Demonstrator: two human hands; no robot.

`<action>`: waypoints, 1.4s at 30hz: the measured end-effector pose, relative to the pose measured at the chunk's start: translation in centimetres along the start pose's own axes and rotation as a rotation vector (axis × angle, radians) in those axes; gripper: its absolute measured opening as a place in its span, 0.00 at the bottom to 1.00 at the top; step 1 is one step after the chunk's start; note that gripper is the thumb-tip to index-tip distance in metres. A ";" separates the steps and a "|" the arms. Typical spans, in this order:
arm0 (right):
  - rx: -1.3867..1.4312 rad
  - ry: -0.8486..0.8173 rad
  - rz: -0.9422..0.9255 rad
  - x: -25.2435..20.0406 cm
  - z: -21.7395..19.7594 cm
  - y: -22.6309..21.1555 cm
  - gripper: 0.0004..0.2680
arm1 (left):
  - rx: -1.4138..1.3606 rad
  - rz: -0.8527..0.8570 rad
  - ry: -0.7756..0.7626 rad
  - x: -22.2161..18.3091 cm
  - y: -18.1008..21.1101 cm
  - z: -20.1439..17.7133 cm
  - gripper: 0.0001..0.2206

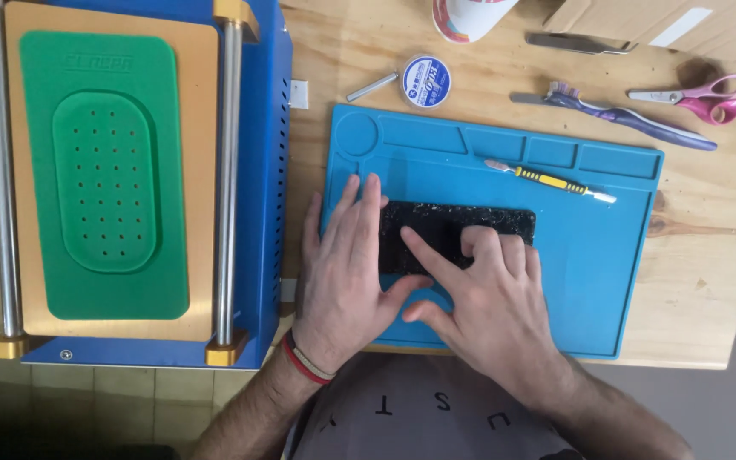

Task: Disassembling a mobile phone screen using a pry tool and adhesive remover

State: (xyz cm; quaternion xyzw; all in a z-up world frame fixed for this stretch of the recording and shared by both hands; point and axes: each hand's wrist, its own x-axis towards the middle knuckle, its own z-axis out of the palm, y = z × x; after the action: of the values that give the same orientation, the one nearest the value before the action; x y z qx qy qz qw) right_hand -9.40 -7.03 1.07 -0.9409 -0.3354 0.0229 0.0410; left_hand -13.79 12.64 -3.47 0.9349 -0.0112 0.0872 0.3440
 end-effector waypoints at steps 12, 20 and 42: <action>-0.083 0.051 0.028 2.2 0.9 -1.7 0.38 | -0.042 -0.032 0.026 0.7 0.3 -0.5 0.48; -0.099 0.051 -0.010 2.2 -0.2 -2.4 0.36 | -0.060 -0.017 0.050 0.6 0.3 -0.5 0.47; -0.092 -0.109 -0.025 -2.5 -0.8 0.6 0.36 | -0.141 -0.006 -0.110 0.3 -0.6 -1.5 0.67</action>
State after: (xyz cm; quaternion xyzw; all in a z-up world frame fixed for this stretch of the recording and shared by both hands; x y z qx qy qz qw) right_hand -10.88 -9.16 1.87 -0.9350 -0.3494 0.0581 -0.0205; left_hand -13.71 14.08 -2.63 0.9117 -0.0335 0.0335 0.4081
